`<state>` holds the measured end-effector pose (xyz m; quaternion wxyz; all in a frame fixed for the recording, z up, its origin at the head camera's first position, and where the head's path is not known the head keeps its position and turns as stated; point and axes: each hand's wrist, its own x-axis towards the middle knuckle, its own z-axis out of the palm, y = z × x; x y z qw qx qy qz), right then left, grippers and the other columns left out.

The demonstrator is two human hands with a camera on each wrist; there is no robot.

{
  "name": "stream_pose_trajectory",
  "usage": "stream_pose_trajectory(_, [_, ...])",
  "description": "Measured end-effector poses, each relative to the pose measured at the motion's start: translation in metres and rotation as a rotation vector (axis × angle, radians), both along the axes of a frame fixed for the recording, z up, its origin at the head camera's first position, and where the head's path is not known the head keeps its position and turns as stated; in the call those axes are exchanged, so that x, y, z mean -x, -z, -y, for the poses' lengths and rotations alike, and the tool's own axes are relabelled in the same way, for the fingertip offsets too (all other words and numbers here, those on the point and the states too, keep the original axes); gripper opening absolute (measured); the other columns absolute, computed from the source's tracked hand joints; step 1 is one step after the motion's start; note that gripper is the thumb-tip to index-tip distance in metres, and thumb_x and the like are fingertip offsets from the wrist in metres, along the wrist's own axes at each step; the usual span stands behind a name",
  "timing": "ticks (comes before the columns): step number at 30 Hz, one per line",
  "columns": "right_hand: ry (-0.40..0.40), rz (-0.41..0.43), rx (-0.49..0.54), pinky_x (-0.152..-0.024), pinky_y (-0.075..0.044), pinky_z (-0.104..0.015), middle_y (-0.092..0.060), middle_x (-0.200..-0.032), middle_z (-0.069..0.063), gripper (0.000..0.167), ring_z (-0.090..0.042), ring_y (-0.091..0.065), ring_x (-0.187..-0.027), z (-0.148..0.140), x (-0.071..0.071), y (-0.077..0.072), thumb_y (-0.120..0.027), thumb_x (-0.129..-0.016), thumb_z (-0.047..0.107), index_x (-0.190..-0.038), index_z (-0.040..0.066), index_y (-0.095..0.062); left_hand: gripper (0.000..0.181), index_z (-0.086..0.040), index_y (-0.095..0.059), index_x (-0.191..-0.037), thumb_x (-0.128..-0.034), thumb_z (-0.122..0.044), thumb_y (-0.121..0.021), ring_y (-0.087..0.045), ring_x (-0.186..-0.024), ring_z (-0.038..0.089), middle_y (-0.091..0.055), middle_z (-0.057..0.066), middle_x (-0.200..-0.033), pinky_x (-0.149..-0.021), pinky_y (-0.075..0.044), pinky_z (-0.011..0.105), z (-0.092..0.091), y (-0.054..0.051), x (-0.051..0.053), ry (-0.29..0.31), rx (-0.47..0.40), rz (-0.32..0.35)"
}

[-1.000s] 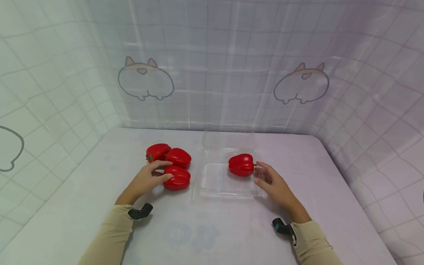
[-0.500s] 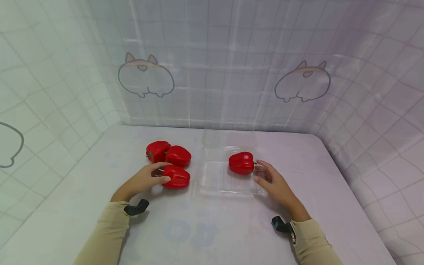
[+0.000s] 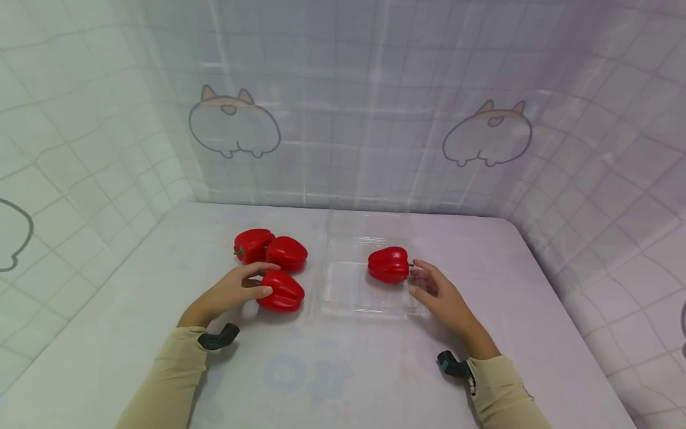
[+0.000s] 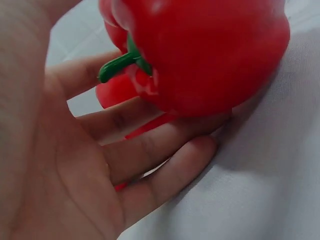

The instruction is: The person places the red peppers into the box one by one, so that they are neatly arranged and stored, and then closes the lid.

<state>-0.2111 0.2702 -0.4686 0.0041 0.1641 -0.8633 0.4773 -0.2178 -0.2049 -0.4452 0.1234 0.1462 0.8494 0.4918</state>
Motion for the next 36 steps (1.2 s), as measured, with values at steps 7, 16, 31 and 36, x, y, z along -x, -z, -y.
stream_pose_trajectory(7, [-0.003,-0.007,-0.005,-0.099,-0.047,-0.053,-0.054,-0.142,-0.016,0.065,-0.035,-0.055,-0.128,0.000,0.002,0.000,-0.065,-0.099,0.026,-0.155,0.017,-0.034,0.063,-0.022,-0.052,-0.141,-0.0863,-0.040,-0.076,-0.052,-0.120,0.035,-0.053,0.009,-0.135,-0.085,-0.057,0.040,0.001,-0.002,-0.002,-0.056,-0.072,-0.034])
stream_pose_trajectory(16, [-0.001,-0.009,-0.007,-0.099,-0.048,-0.052,-0.055,-0.141,-0.016,0.065,-0.035,-0.055,-0.127,0.000,0.001,-0.001,-0.065,-0.099,0.025,-0.155,0.017,-0.034,0.064,-0.024,-0.049,-0.146,-0.0879,-0.029,-0.075,-0.051,-0.119,0.037,-0.053,0.012,-0.135,-0.084,-0.056,0.039,-0.003,-0.007,-0.007,-0.020,-0.178,-0.131])
stream_pose_trajectory(31, [0.005,0.000,-0.012,-0.099,-0.048,-0.053,-0.054,-0.142,-0.017,0.065,-0.036,-0.055,-0.128,0.001,0.000,-0.001,-0.065,-0.099,0.026,-0.155,0.018,-0.034,0.073,-0.016,-0.042,-0.143,-0.0829,-0.029,-0.081,-0.047,-0.125,0.036,-0.049,0.012,-0.139,-0.088,-0.056,0.043,-0.015,-0.011,-0.005,-0.078,-0.196,-0.097])
stream_pose_trajectory(36, [0.005,-0.004,-0.018,-0.099,-0.048,-0.053,-0.054,-0.142,-0.017,0.065,-0.036,-0.055,-0.127,0.001,0.000,-0.001,-0.065,-0.098,0.026,-0.155,0.018,-0.033,0.069,-0.020,-0.045,-0.142,-0.0830,-0.029,-0.081,-0.044,-0.129,0.037,-0.048,0.011,-0.139,-0.089,-0.056,0.045,-0.017,-0.012,-0.006,-0.061,-0.204,-0.097])
